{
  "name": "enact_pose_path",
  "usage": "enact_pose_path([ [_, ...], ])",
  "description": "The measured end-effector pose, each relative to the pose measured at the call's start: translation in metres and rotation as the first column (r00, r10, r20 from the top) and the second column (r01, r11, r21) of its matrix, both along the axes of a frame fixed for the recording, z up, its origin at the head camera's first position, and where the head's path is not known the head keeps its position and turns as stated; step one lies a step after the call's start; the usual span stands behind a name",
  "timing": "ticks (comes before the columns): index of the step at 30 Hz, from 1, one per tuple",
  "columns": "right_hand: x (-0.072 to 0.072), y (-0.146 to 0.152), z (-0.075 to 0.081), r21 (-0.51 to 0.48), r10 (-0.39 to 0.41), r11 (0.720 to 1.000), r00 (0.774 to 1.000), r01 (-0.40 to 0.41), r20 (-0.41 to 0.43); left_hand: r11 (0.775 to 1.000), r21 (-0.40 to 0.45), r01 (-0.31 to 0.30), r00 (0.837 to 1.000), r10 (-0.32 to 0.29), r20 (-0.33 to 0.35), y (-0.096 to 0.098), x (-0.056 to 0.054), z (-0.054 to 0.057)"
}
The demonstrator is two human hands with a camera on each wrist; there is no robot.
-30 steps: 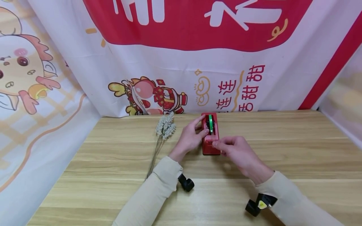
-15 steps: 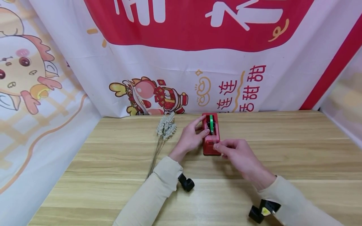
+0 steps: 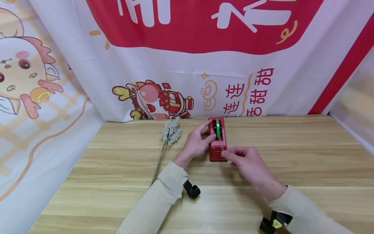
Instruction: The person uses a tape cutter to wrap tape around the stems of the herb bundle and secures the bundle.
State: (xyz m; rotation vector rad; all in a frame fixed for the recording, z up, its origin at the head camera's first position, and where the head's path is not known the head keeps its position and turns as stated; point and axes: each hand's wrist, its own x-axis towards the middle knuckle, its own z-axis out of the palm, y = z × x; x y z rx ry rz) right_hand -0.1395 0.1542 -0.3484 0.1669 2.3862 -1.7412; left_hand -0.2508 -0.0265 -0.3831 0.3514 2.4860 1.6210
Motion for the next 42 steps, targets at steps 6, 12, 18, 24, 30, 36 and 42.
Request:
enact_pose_path([
  [6,0.0,-0.001,-0.001,-0.004,-0.001,1.0,1.0,0.001,-0.026,1.0,0.006,0.003,1.0,-0.003,-0.005,0.0,0.0,0.0],
  [12,0.002,-0.001,-0.004,-0.016,-0.018,1.0,1.0,0.017,-0.019,1.0,-0.004,0.0,1.0,0.0,-0.011,0.0,0.001,0.001],
  [18,0.003,-0.001,-0.008,-0.034,-0.051,0.998,0.999,0.051,-0.008,1.0,0.014,0.002,1.0,-0.002,-0.007,0.0,0.0,0.0],
  [24,0.005,-0.003,-0.011,-0.032,-0.075,0.997,0.997,0.074,-0.014,1.0,0.008,-0.002,1.0,0.002,-0.003,0.0,0.0,-0.001],
  [30,0.005,-0.004,-0.013,-0.031,-0.084,0.996,0.996,0.084,0.004,1.0,0.003,-0.001,1.0,0.001,-0.006,-0.001,-0.001,-0.001],
  [36,0.004,-0.003,-0.015,-0.031,-0.085,0.996,0.996,0.085,0.009,1.0,0.002,0.006,1.0,-0.006,-0.019,-0.001,-0.001,-0.001],
  [42,0.005,-0.004,-0.016,-0.033,-0.101,0.994,0.995,0.101,-0.008,1.0,0.005,0.012,1.0,-0.012,-0.024,-0.001,0.0,-0.001],
])
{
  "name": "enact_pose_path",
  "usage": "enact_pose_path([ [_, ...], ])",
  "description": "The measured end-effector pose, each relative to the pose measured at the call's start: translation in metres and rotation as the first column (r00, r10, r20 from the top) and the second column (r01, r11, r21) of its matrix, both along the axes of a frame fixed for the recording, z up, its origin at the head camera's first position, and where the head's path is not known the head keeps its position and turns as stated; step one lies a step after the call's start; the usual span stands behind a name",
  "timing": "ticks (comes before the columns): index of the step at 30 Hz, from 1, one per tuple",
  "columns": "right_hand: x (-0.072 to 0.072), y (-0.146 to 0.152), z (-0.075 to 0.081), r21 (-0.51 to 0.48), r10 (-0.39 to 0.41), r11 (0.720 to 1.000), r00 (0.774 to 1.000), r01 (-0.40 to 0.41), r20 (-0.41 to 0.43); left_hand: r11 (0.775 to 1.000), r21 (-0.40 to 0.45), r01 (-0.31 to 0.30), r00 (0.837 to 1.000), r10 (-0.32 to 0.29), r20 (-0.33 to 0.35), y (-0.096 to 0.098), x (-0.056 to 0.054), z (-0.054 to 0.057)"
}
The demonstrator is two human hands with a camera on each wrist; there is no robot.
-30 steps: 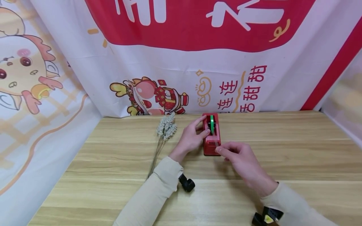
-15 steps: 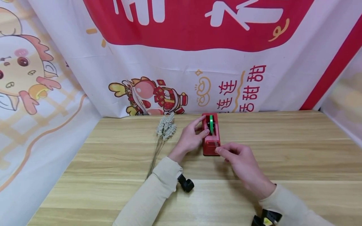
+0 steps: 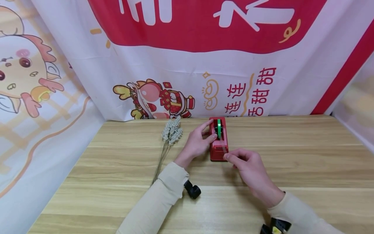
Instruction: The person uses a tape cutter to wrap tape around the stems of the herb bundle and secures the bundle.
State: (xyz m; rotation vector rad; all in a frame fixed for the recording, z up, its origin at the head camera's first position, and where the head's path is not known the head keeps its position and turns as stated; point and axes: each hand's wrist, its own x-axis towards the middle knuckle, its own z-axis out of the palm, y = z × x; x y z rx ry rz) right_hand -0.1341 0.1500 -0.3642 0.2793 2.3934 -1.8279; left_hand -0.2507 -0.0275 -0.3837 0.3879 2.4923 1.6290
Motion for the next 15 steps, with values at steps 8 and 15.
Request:
enact_pose_path([
  [8,0.0012,-0.0007,-0.0001,-0.004,-0.011,1.0,1.0,0.011,-0.005,1.0,-0.003,-0.001,1.0,0.001,-0.009,0.0,-0.0003,-0.0004],
  [15,0.0013,-0.0007,-0.0007,-0.005,-0.014,1.0,1.0,0.014,-0.005,1.0,0.001,0.001,1.0,-0.001,-0.009,-0.0005,-0.0002,0.0003],
])
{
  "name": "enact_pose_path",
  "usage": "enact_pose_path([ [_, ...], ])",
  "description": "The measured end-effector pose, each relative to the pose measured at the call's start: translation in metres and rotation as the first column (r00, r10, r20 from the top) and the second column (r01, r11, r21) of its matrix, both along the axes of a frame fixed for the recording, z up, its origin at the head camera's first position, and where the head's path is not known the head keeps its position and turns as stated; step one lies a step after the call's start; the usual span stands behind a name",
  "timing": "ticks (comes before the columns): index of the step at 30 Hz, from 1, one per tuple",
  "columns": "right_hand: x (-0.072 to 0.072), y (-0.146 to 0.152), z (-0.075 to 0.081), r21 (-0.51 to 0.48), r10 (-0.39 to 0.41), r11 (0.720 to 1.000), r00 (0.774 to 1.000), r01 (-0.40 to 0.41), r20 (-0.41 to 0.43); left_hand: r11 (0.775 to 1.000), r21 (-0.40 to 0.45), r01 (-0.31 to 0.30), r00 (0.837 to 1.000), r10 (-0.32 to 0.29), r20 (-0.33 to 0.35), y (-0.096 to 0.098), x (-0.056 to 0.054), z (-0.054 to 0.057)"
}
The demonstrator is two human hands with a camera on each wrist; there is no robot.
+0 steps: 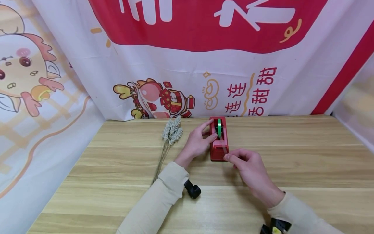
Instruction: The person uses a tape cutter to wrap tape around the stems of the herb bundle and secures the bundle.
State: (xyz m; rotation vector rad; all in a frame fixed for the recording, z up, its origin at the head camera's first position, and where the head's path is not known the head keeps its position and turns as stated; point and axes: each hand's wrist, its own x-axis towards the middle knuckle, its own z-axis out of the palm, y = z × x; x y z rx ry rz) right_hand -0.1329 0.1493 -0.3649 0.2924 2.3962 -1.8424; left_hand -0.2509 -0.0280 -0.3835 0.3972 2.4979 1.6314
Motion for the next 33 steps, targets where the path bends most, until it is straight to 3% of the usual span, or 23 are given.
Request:
enact_pose_path([
  [19,-0.0002,0.0025,0.0004,-0.073,-0.003,0.997,1.0,0.002,-0.014,1.0,-0.005,0.009,1.0,-0.009,0.002,-0.0007,-0.0016,-0.0015],
  [33,0.0008,0.0037,0.0038,-0.097,0.102,0.989,0.993,-0.108,-0.066,1.0,-0.004,0.006,1.0,-0.006,0.01,-0.0015,-0.0022,-0.0026],
])
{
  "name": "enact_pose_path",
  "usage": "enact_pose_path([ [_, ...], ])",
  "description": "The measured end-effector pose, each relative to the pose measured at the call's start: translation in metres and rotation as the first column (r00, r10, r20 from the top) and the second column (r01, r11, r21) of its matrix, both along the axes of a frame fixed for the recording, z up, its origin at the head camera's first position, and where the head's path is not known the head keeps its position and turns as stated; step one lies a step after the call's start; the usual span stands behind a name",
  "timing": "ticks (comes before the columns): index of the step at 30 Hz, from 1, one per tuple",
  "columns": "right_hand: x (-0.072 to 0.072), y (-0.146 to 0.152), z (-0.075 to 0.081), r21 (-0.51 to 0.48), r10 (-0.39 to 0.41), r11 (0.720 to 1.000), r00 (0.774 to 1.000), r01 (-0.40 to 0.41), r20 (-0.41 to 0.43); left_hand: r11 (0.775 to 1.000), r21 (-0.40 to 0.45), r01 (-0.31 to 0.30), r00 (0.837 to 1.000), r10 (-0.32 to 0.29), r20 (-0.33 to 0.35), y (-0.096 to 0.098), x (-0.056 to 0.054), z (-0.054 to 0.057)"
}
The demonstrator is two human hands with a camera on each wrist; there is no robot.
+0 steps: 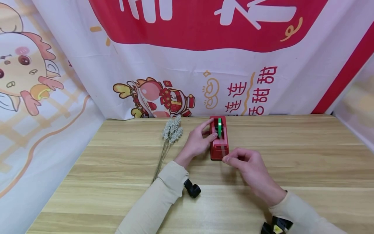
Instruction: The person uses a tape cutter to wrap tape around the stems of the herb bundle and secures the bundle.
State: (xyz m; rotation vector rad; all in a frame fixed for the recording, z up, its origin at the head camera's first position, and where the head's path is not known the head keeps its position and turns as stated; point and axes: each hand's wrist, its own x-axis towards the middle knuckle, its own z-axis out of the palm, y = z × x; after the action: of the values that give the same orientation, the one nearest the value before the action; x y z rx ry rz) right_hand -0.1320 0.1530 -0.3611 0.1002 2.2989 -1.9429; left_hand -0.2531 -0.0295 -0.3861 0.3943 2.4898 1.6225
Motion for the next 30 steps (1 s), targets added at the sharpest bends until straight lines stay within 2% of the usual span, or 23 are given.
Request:
enact_pose_path([
  [7,-0.001,0.003,0.001,-0.023,0.048,0.999,0.999,-0.048,-0.02,1.0,0.013,-0.008,1.0,0.008,0.006,-0.001,0.0,0.001],
  [20,-0.002,0.009,0.001,-0.102,0.124,0.987,0.992,-0.122,0.017,1.0,0.014,-0.017,1.0,0.017,0.021,0.001,-0.001,0.0],
  [30,-0.005,0.015,-0.005,-0.204,0.215,0.957,0.976,-0.205,0.028,1.0,0.006,-0.019,1.0,0.019,0.022,0.001,0.002,0.001],
])
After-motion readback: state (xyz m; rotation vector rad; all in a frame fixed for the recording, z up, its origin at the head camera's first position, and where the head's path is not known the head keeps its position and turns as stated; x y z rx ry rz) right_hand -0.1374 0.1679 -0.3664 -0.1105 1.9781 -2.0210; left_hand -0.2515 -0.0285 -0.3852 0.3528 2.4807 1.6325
